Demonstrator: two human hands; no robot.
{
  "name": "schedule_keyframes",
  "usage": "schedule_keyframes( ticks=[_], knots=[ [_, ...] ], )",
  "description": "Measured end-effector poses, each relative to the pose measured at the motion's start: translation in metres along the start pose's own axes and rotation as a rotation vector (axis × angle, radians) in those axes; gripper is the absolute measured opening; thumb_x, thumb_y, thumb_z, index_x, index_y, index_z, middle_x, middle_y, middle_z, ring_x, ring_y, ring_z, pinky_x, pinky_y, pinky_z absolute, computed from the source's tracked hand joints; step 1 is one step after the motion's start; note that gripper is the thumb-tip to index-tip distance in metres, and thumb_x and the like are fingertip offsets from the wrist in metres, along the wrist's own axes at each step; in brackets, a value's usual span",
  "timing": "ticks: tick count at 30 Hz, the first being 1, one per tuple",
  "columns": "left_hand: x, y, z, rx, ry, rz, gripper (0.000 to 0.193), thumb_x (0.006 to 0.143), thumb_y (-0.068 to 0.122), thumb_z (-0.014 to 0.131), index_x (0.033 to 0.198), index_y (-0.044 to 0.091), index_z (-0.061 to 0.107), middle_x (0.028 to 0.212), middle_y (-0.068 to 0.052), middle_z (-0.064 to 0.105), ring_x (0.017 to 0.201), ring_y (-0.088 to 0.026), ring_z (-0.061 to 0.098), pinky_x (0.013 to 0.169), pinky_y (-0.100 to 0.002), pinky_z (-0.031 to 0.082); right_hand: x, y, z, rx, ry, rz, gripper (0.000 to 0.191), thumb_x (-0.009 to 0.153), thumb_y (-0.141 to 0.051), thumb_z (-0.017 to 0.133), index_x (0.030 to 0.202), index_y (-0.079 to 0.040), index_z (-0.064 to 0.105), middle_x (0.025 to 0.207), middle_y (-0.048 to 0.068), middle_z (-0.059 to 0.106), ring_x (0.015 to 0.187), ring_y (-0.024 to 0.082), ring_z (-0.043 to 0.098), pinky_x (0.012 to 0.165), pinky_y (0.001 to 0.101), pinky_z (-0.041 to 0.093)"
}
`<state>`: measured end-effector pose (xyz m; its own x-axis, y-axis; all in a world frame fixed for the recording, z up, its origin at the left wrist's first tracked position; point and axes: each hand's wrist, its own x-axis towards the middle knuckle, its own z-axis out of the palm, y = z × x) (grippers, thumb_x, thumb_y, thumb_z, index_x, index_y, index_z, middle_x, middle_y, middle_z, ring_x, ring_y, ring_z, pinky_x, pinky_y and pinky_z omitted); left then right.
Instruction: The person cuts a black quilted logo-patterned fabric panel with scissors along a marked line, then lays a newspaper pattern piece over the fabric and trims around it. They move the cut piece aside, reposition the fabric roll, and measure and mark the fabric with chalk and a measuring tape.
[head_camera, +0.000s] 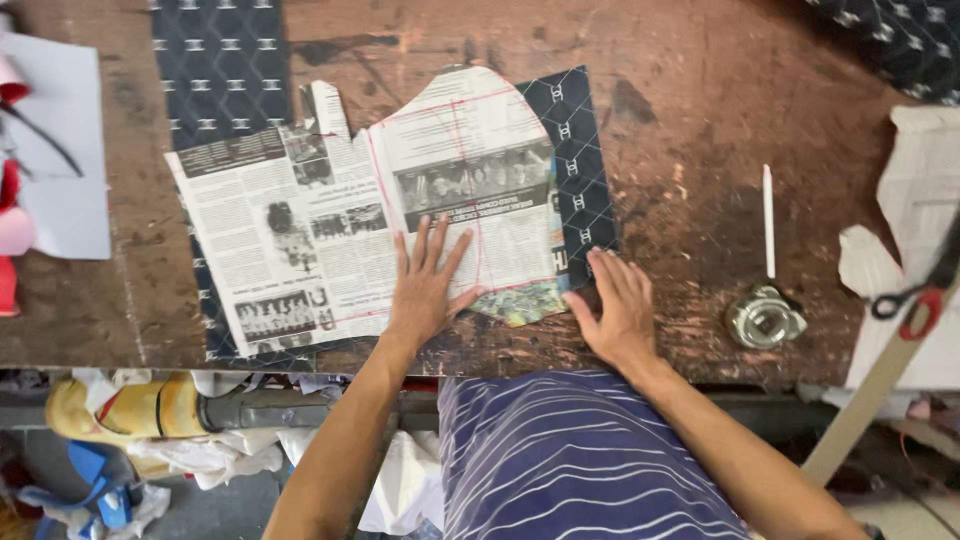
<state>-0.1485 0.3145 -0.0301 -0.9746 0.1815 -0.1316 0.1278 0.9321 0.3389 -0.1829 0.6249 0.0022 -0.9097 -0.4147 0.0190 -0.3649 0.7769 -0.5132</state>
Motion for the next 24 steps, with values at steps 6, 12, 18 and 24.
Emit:
schedule_keyframes(
  ticks=[6,12,18,24],
  knots=[
    [0.042,0.043,0.029,0.117,0.15,0.137,0.056,0.101,0.028,0.065,0.15,0.005,0.053,0.17,-0.019,0.026,0.16,-0.033,0.017,0.13,-0.058,0.012,-0.016,-0.007,0.016,-0.017,0.081,0.088,0.087,0.086,-0.048,0.078,0.151,-0.003,0.042,0.139,0.021,0.051,0.13,0.038,0.043,0.109,0.0539,0.033],
    [0.091,0.087,0.044,-0.161,0.155,0.388,0.048,0.104,0.025,0.066,0.148,0.009,0.055,0.169,-0.014,0.032,0.16,-0.031,0.024,0.134,-0.055,0.017,-0.021,0.006,0.009,0.046,0.154,0.189,0.074,0.093,-0.033,0.078,0.153,-0.004,0.046,0.14,0.017,0.051,0.13,0.035,0.045,0.109,0.0502,0.035],
    [0.094,0.11,0.05,-0.19,0.147,0.393,0.068,0.1,0.042,0.067,0.157,0.012,0.043,0.167,-0.017,0.028,0.157,-0.034,0.02,0.129,-0.059,0.014,-0.051,0.014,0.002,0.045,0.226,0.233,0.071,0.091,-0.026,0.079,0.15,-0.004,0.048,0.146,0.018,0.048,0.134,0.038,0.042,0.111,0.0508,0.034],
    [0.106,0.128,0.06,-0.104,0.137,0.369,0.07,0.102,0.047,0.065,0.16,0.017,0.04,0.169,-0.015,0.024,0.159,-0.032,0.017,0.13,-0.058,0.012,-0.074,0.019,0.014,0.07,0.228,0.228,0.06,0.096,-0.023,0.073,0.151,-0.014,0.051,0.153,0.015,0.045,0.139,0.036,0.041,0.116,0.051,0.035]
  ],
)
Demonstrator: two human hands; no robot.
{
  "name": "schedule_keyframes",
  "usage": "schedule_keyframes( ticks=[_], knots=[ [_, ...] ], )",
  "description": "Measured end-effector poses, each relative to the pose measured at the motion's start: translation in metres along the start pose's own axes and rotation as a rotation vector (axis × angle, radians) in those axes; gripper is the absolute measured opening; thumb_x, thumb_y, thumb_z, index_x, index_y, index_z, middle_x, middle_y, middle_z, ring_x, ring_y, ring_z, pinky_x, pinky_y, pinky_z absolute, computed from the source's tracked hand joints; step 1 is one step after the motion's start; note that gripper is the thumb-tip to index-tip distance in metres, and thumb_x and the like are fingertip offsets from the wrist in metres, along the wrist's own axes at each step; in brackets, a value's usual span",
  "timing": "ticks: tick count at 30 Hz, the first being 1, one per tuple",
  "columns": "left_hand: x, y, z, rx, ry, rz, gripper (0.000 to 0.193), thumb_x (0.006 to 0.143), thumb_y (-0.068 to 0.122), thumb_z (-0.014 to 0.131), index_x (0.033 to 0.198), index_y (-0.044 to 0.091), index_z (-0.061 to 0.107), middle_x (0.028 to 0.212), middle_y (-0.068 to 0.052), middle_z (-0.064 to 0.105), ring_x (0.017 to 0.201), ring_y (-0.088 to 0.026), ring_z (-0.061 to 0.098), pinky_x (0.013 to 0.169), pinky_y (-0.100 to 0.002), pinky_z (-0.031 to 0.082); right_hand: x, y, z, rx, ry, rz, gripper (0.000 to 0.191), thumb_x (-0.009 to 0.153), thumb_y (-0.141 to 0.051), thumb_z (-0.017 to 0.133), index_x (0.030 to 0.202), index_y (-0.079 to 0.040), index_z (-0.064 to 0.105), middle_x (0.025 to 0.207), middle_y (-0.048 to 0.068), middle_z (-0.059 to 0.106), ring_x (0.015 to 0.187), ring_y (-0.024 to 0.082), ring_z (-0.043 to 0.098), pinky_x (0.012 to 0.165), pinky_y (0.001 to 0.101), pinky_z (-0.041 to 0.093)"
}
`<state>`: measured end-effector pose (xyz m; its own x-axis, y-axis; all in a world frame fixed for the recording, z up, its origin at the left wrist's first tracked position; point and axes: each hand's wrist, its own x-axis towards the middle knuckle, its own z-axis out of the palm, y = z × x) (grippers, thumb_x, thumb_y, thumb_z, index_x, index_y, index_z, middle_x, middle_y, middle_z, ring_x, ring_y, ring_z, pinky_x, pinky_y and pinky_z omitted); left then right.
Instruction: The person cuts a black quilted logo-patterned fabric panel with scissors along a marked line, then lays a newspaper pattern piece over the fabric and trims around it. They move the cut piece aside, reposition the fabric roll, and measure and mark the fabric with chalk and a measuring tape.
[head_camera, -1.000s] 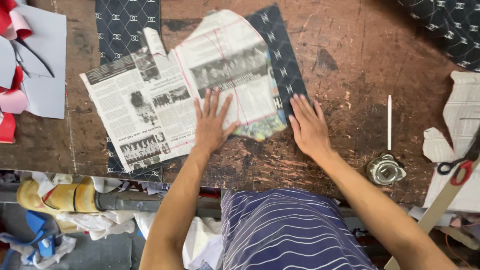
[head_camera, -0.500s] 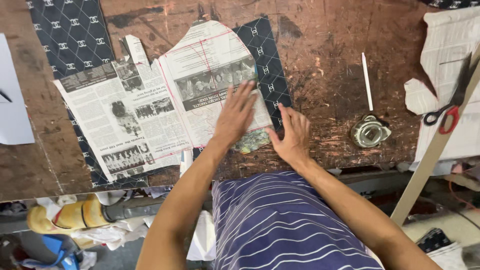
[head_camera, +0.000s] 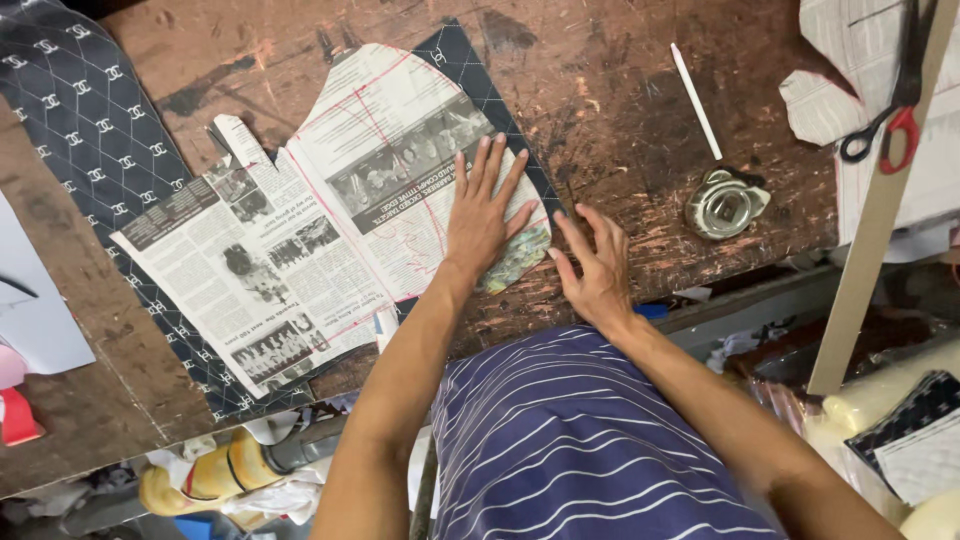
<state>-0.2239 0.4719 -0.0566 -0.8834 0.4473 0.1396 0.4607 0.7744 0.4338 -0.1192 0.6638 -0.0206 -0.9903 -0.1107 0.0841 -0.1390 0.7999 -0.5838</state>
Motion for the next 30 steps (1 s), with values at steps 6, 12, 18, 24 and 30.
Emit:
schedule_keyframes(
  ticks=[6,12,18,24,30],
  knots=[
    [0.007,0.009,0.008,0.049,-0.033,-0.017,0.075,0.104,0.051,0.06,0.164,0.016,0.031,0.171,-0.015,0.02,0.16,-0.031,0.012,0.131,-0.056,0.008,-0.019,0.007,0.003,-0.106,-0.178,-0.143,0.054,0.099,-0.028,0.068,0.15,-0.026,0.051,0.161,0.005,0.039,0.148,0.034,0.034,0.121,0.0546,0.03],
    [0.009,0.012,0.009,0.042,-0.07,-0.035,0.087,0.103,0.056,0.058,0.163,0.003,0.024,0.171,-0.015,0.019,0.16,-0.03,0.011,0.131,-0.055,0.007,-0.023,0.006,0.0,-0.1,-0.227,-0.155,0.057,0.1,-0.031,0.063,0.154,-0.02,0.046,0.165,0.007,0.034,0.151,0.036,0.028,0.124,0.058,0.023],
    [0.007,0.011,0.004,0.004,-0.085,-0.038,0.092,0.103,0.059,0.057,0.163,-0.001,0.022,0.172,-0.015,0.018,0.161,-0.029,0.01,0.132,-0.053,0.007,-0.022,0.002,-0.007,-0.104,-0.236,-0.168,0.057,0.1,-0.03,0.063,0.153,-0.018,0.047,0.165,0.007,0.033,0.151,0.037,0.028,0.124,0.0577,0.024],
    [0.013,0.002,-0.003,0.128,-0.148,-0.098,0.089,0.102,0.067,0.05,0.165,0.008,0.024,0.172,-0.015,0.014,0.16,-0.029,0.008,0.13,-0.057,0.004,-0.018,0.0,-0.012,-0.1,-0.237,-0.171,0.056,0.099,-0.028,0.064,0.152,-0.018,0.048,0.164,0.007,0.035,0.15,0.037,0.03,0.123,0.0572,0.025],
    [0.02,-0.013,-0.017,0.176,-0.184,-0.181,0.097,0.099,0.075,0.048,0.168,0.013,0.019,0.174,-0.009,0.009,0.161,-0.028,0.001,0.129,-0.062,-0.001,-0.013,-0.003,-0.014,-0.102,-0.211,-0.177,0.052,0.098,-0.028,0.066,0.146,-0.016,0.053,0.158,0.008,0.043,0.144,0.037,0.037,0.119,0.0553,0.03]
  ],
)
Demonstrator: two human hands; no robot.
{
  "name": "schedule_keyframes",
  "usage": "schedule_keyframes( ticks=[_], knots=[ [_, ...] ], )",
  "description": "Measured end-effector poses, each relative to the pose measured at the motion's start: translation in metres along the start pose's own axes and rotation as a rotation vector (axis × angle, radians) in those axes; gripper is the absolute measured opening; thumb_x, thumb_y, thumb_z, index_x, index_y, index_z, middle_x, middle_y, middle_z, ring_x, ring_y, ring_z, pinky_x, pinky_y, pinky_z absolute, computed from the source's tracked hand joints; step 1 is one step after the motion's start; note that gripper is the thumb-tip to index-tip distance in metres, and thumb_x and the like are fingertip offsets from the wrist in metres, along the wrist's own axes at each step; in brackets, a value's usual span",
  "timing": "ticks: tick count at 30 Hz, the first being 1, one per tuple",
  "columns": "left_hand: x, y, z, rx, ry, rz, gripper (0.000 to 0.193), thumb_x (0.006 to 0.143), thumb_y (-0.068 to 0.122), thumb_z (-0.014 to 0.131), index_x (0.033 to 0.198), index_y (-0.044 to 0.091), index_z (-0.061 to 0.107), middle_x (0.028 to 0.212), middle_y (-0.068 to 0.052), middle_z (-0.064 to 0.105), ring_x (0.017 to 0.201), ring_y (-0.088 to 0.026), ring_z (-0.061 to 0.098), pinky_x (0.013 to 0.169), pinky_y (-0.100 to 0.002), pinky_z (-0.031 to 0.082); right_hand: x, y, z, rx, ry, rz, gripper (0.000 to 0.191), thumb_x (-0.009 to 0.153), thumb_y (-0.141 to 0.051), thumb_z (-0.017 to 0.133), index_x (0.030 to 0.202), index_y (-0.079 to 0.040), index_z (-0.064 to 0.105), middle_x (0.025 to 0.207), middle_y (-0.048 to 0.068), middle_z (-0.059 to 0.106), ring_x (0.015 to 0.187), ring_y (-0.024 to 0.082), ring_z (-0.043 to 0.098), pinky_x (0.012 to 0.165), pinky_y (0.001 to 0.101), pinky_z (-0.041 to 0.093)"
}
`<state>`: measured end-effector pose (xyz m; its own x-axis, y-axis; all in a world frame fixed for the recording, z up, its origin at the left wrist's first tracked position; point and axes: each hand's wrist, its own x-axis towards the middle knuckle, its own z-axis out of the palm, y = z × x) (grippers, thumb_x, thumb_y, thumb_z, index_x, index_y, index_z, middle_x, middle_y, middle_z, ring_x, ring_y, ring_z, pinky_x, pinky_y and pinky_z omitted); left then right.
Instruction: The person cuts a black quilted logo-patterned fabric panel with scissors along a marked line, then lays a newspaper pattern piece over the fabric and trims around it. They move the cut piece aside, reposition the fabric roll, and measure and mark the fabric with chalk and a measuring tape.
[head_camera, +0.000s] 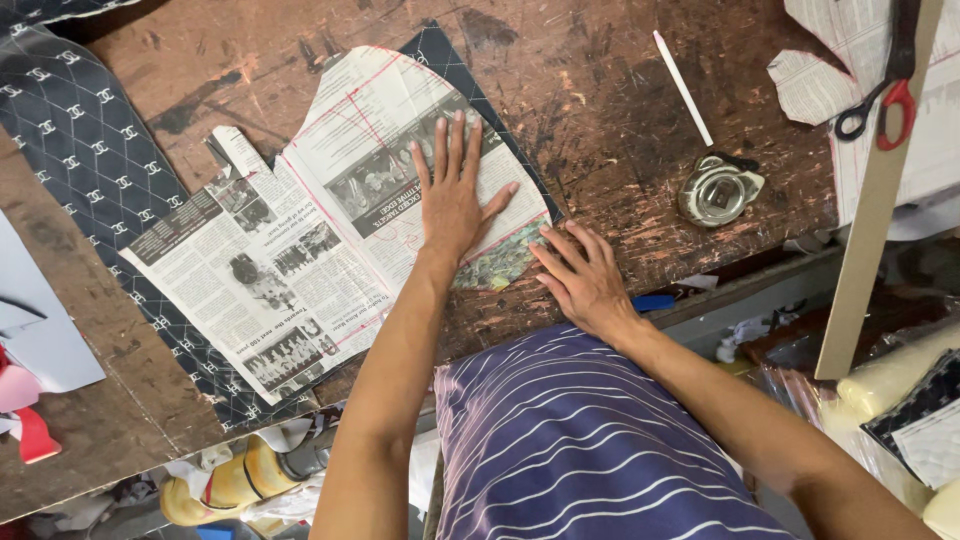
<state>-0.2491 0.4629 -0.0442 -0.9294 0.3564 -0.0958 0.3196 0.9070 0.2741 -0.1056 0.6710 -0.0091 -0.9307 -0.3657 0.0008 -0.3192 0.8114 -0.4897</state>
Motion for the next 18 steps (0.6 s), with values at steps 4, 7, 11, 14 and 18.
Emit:
schedule_keyframes(
  ticks=[4,7,11,14,18],
  knots=[
    [0.005,-0.004,-0.006,0.04,-0.138,-0.049,0.102,0.092,0.083,0.044,0.167,0.021,0.015,0.173,-0.009,0.003,0.158,-0.032,-0.005,0.124,-0.067,-0.005,0.004,-0.001,0.0,0.004,0.014,0.005,0.054,0.098,-0.028,0.067,0.148,-0.013,0.054,0.154,0.007,0.045,0.141,0.036,0.04,0.118,0.0544,0.033],
    [0.006,-0.004,-0.008,0.044,-0.12,-0.044,0.102,0.09,0.085,0.042,0.167,0.025,0.014,0.173,-0.01,0.001,0.158,-0.033,-0.007,0.123,-0.069,-0.006,0.008,-0.002,0.003,-0.012,-0.016,0.021,0.057,0.098,-0.03,0.067,0.15,-0.012,0.051,0.152,0.009,0.043,0.139,0.036,0.038,0.117,0.0557,0.033],
    [0.004,-0.005,-0.007,0.048,-0.097,-0.041,0.101,0.092,0.085,0.043,0.168,0.025,0.014,0.174,-0.01,0.001,0.159,-0.033,-0.006,0.123,-0.07,-0.006,0.009,-0.003,0.007,-0.008,-0.035,0.038,0.06,0.099,-0.031,0.065,0.153,-0.013,0.047,0.156,0.011,0.039,0.142,0.037,0.035,0.118,0.0573,0.031],
    [0.002,-0.007,-0.005,0.034,-0.059,-0.031,0.1,0.093,0.084,0.044,0.168,0.025,0.016,0.174,-0.01,0.003,0.159,-0.033,-0.004,0.124,-0.069,-0.005,0.007,-0.003,0.009,-0.027,-0.05,0.026,0.062,0.098,-0.032,0.064,0.154,-0.011,0.044,0.16,0.012,0.035,0.147,0.041,0.028,0.118,0.0592,0.028],
    [-0.001,-0.008,-0.003,0.004,0.028,-0.001,0.1,0.094,0.083,0.049,0.168,0.024,0.018,0.174,-0.01,0.005,0.16,-0.034,-0.002,0.125,-0.069,-0.004,0.006,-0.003,0.011,-0.043,-0.071,0.02,0.064,0.099,-0.034,0.063,0.155,-0.01,0.041,0.165,0.008,0.032,0.151,0.04,0.025,0.121,0.0604,0.025]
  ],
)
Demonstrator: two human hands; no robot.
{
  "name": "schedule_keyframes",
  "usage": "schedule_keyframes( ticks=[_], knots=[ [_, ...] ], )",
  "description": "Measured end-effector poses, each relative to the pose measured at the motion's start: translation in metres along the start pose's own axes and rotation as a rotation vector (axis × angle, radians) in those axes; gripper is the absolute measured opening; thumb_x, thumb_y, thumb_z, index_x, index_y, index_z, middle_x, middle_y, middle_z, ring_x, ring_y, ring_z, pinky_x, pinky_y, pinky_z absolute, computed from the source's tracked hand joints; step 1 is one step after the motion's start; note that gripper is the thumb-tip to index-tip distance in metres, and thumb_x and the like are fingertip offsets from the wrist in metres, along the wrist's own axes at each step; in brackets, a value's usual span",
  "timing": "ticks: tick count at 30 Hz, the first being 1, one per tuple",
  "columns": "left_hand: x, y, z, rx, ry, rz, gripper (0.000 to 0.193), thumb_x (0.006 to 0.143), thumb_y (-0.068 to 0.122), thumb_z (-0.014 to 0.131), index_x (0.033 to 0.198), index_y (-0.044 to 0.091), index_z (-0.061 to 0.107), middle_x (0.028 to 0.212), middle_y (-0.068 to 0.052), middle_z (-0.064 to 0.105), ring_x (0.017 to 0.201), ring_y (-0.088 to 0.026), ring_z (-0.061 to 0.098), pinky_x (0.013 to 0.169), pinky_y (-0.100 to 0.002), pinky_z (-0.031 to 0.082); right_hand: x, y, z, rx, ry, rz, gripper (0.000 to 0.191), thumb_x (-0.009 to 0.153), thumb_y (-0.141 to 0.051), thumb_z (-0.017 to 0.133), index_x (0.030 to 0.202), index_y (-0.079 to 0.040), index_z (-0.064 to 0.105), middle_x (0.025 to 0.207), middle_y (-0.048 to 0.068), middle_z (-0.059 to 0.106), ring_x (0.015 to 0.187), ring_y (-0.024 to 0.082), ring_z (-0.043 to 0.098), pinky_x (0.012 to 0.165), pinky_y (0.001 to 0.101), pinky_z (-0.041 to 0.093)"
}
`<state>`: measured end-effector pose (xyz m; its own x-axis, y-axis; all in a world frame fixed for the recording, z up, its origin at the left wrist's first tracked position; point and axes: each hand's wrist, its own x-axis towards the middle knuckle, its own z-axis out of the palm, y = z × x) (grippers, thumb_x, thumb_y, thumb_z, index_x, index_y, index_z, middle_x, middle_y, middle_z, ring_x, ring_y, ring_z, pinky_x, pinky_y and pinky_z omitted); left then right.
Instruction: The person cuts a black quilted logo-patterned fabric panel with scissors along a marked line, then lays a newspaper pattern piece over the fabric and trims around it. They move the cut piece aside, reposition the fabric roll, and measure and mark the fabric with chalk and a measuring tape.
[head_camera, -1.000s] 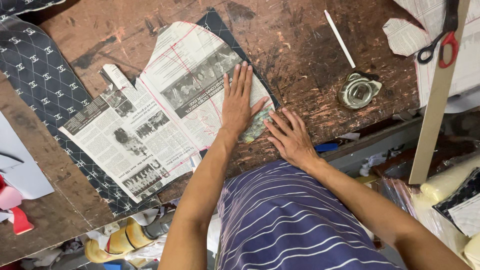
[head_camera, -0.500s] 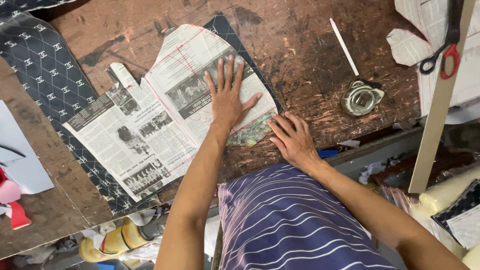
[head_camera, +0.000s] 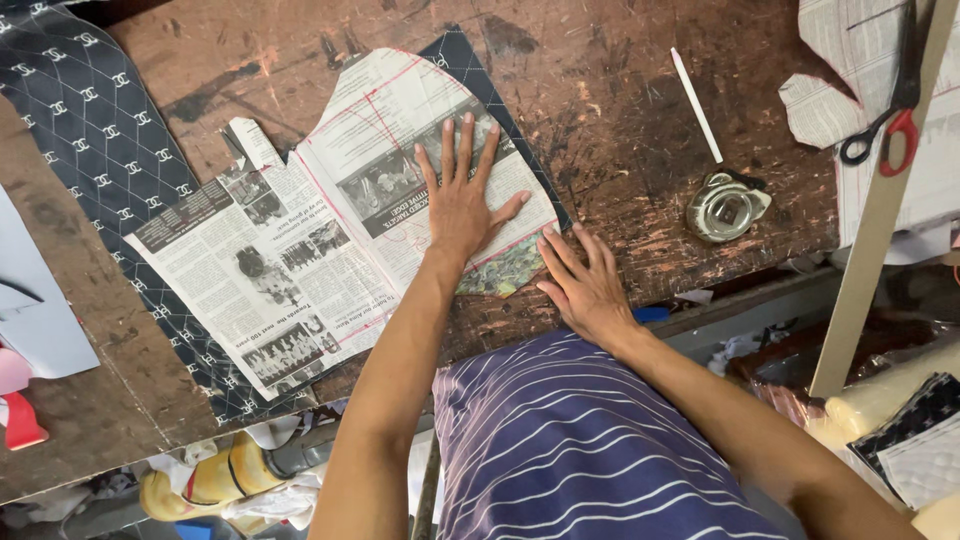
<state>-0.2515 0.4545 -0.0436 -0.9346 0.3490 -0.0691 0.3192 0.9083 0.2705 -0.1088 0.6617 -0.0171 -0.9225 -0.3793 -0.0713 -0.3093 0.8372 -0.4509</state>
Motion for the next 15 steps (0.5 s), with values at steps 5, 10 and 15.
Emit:
schedule_keyframes(
  ticks=[5,10,15],
  knots=[
    [0.001,-0.003,0.0,-0.019,-0.077,-0.028,0.099,0.091,0.081,0.051,0.166,0.025,0.019,0.173,-0.01,0.006,0.158,-0.034,-0.001,0.123,-0.069,-0.003,0.001,-0.001,0.001,-0.003,-0.008,-0.003,0.066,0.098,-0.034,0.063,0.155,-0.01,0.041,0.164,0.009,0.031,0.15,0.04,0.025,0.121,0.061,0.024],
    [0.015,-0.014,-0.003,-0.04,0.005,-0.069,0.097,0.095,0.081,0.051,0.168,0.026,0.019,0.174,-0.012,0.005,0.16,-0.032,-0.003,0.126,-0.068,-0.002,0.0,-0.003,0.0,-0.006,-0.012,-0.004,0.066,0.099,-0.034,0.064,0.156,-0.01,0.04,0.165,0.009,0.031,0.15,0.041,0.025,0.122,0.0608,0.024],
    [0.024,-0.015,-0.011,-0.019,-0.133,-0.185,0.107,0.087,0.09,0.051,0.168,0.03,0.017,0.174,-0.012,-0.001,0.159,-0.033,-0.01,0.126,-0.07,-0.006,-0.001,-0.004,0.0,-0.007,-0.025,0.007,0.067,0.099,-0.032,0.063,0.157,-0.012,0.038,0.166,0.009,0.029,0.151,0.041,0.024,0.122,0.0603,0.023]
  ],
)
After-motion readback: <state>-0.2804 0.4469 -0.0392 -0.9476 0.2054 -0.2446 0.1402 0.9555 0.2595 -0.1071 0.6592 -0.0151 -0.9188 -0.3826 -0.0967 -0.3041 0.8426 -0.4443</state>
